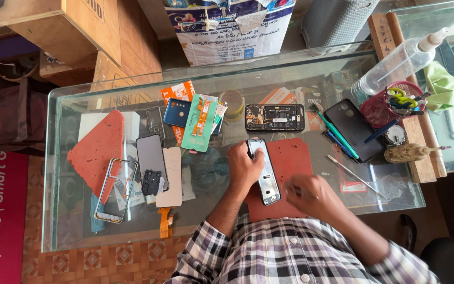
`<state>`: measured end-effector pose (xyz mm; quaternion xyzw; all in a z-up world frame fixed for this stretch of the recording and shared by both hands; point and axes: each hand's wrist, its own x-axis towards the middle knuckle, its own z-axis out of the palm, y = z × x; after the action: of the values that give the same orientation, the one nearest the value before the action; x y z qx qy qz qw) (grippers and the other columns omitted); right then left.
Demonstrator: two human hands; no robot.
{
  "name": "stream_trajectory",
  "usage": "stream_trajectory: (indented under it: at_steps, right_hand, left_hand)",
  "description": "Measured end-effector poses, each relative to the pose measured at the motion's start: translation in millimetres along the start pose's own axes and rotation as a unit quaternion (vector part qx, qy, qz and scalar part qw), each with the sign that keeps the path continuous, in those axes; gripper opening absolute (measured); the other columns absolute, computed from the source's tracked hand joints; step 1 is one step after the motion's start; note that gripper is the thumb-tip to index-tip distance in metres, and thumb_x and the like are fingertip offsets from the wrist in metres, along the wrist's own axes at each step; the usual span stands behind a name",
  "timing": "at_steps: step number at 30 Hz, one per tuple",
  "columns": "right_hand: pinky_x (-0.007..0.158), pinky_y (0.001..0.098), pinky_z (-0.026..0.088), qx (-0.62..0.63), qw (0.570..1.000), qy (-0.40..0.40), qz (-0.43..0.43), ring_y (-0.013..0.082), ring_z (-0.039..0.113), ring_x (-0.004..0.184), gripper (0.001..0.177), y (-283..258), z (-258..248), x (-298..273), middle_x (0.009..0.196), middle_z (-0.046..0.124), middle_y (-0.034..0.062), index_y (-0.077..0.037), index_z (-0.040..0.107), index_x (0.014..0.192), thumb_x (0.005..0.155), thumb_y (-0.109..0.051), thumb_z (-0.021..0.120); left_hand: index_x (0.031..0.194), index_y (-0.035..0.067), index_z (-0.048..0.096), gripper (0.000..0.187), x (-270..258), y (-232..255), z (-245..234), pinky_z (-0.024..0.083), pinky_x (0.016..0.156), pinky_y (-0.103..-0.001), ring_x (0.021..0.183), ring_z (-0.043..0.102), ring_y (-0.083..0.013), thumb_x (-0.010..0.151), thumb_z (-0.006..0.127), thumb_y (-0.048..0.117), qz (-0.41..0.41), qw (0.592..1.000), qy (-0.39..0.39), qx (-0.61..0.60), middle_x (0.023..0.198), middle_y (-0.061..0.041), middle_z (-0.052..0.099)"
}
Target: The person cleans internal mobile phone components with a brush and a cloth, then uses tweezers to precisely position small parts within the device on a glass table.
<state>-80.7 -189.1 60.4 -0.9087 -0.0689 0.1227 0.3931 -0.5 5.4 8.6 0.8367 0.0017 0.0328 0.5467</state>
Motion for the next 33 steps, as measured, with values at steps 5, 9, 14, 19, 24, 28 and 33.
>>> stream_trajectory:
  at_steps: [5, 9, 14, 19, 24, 28, 33]
  right_hand:
    - [0.056, 0.0342, 0.055, 0.087, 0.995, 0.019, 0.043, 0.0178, 0.069, 0.061, 0.019, 0.4, -9.5, -24.6, 0.087, 0.082, 0.0073, -0.004, 0.079, 0.099, 0.081, -0.006, 0.073]
    - [0.07, 0.0282, 0.061, 0.134, 0.977, 0.162, -0.041, 0.0102, 0.077, 0.084, 0.018, 12.3, 1.3, -14.4, 0.102, 0.082, 0.0078, -0.001, 0.074, 0.101, 0.084, 0.0, 0.071]
    - [0.083, 0.0261, 0.063, 0.199, 0.96, 0.192, -0.048, 0.0114, 0.077, 0.096, 0.018, 26.9, 17.5, 6.4, 0.108, 0.08, 0.0103, 0.0, 0.073, 0.108, 0.091, 0.0, 0.07]
    - [0.08, 0.0259, 0.06, 0.154, 0.957, 0.24, -0.058, 0.0122, 0.077, 0.09, 0.015, 32.2, 26.0, 25.0, 0.104, 0.08, 0.0106, 0.002, 0.073, 0.106, 0.092, -0.001, 0.07]
    - [0.077, 0.0258, 0.061, 0.152, 0.958, 0.237, -0.05, 0.0129, 0.078, 0.088, 0.014, 32.1, 26.5, 31.2, 0.099, 0.08, 0.009, 0.0, 0.074, 0.106, 0.092, -0.002, 0.071]
    - [0.079, 0.0269, 0.06, 0.127, 0.961, 0.235, -0.068, 0.0139, 0.078, 0.091, 0.017, 25.7, 22.7, 31.9, 0.1, 0.08, 0.0093, -0.001, 0.075, 0.108, 0.091, -0.002, 0.071]
    - [0.079, 0.0275, 0.061, 0.112, 0.965, 0.225, -0.074, 0.0151, 0.078, 0.093, 0.02, 20.1, 18.4, 32.0, 0.102, 0.08, 0.0085, -0.002, 0.075, 0.111, 0.091, -0.002, 0.07]
  left_hand:
    - [0.111, -0.004, 0.07, 0.026, -2.7, 2.4, 0.7, 0.058, 0.078, -0.038, 0.087, 0.074, -0.0252, 0.089, 0.066, 0.008, 0.037, 0.994, 0.047, -0.089, 0.099, -0.016, 0.074]
    - [0.132, -0.006, 0.059, 0.034, -16.0, 13.0, -4.8, 0.057, 0.086, -0.038, 0.104, 0.068, -0.024, 0.1, 0.064, 0.003, 0.116, 0.966, 0.171, -0.153, 0.123, -0.018, 0.063]
    - [0.128, -0.001, 0.038, 0.042, -28.2, 26.1, -16.4, 0.049, 0.107, -0.043, 0.128, 0.055, -0.0293, 0.095, 0.063, -0.002, 0.199, 0.959, 0.175, -0.098, 0.146, -0.024, 0.048]
    - [0.126, 0.001, 0.032, 0.043, -47.5, 26.2, -17.2, 0.046, 0.112, -0.043, 0.133, 0.054, -0.0313, 0.095, 0.061, -0.004, 0.197, 0.964, 0.127, -0.128, 0.149, -0.029, 0.046]
    - [0.13, -0.001, 0.034, 0.043, -54.9, 28.0, -12.5, 0.05, 0.109, -0.043, 0.129, 0.06, -0.0321, 0.095, 0.059, -0.006, 0.2, 0.966, 0.106, -0.126, 0.141, -0.028, 0.054]
    - [0.128, 0.0, 0.036, 0.041, -55.4, 30.0, -12.6, 0.051, 0.107, -0.043, 0.125, 0.062, -0.0322, 0.095, 0.06, -0.007, 0.223, 0.965, 0.114, -0.075, 0.138, -0.027, 0.056]
    - [0.129, -0.001, 0.036, 0.041, -54.6, 29.3, -10.1, 0.051, 0.107, -0.043, 0.126, 0.061, -0.0335, 0.096, 0.059, -0.007, 0.224, 0.965, 0.109, -0.077, 0.137, -0.028, 0.055]
